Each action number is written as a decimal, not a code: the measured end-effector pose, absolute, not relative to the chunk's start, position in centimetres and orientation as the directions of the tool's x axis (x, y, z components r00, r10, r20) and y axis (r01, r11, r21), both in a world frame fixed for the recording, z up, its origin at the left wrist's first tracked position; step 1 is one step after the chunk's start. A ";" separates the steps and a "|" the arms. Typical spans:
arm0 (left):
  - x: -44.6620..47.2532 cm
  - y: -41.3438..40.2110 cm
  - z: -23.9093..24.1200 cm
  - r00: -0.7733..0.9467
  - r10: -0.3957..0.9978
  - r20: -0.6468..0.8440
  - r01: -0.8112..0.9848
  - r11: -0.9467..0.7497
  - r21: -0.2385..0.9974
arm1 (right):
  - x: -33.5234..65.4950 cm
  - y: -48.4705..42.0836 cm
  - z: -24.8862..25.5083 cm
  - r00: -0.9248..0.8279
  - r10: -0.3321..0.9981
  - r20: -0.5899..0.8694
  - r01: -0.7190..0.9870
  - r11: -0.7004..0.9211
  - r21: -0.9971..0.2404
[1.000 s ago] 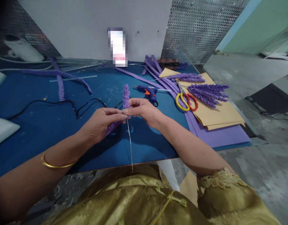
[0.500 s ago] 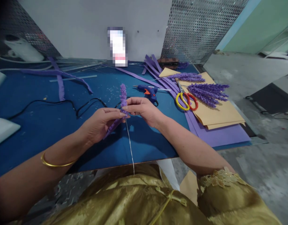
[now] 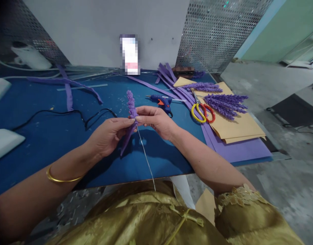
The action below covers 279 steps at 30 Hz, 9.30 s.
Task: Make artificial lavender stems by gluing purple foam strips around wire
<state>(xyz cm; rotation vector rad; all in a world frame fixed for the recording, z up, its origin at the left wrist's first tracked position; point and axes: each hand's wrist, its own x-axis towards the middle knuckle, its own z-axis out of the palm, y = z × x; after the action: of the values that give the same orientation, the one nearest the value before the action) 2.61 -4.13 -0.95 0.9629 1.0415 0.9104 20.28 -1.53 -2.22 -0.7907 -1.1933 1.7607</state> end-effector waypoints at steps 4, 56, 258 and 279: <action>2.5 -4.0 -1.3 0.285 0.912 -0.293 -0.154 0.346 0.926 | 20.1 -1.7 -2.1 -0.434 0.901 -0.018 -0.312 -0.169 -0.935; 2.8 -4.2 -0.7 0.207 0.927 -0.312 -0.057 0.329 0.942 | 19.4 -2.1 -2.2 -0.413 0.909 0.058 -0.141 0.000 -0.990; 0.0 -0.3 -0.5 -0.084 0.963 -0.256 -0.512 0.179 0.840 | 19.9 -4.3 -2.3 -0.393 0.701 0.595 0.711 0.642 -0.286; 0.0 -0.3 -0.3 -0.085 0.963 -0.257 -0.513 0.179 0.840 | 19.8 -4.4 -1.8 -0.405 0.687 0.604 0.699 0.658 -0.279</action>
<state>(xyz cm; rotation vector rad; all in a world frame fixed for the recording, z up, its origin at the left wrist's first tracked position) -0.03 -0.29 -0.30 0.5821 1.0165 1.3492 19.78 -4.44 -1.78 -1.0680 -2.1644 -0.0232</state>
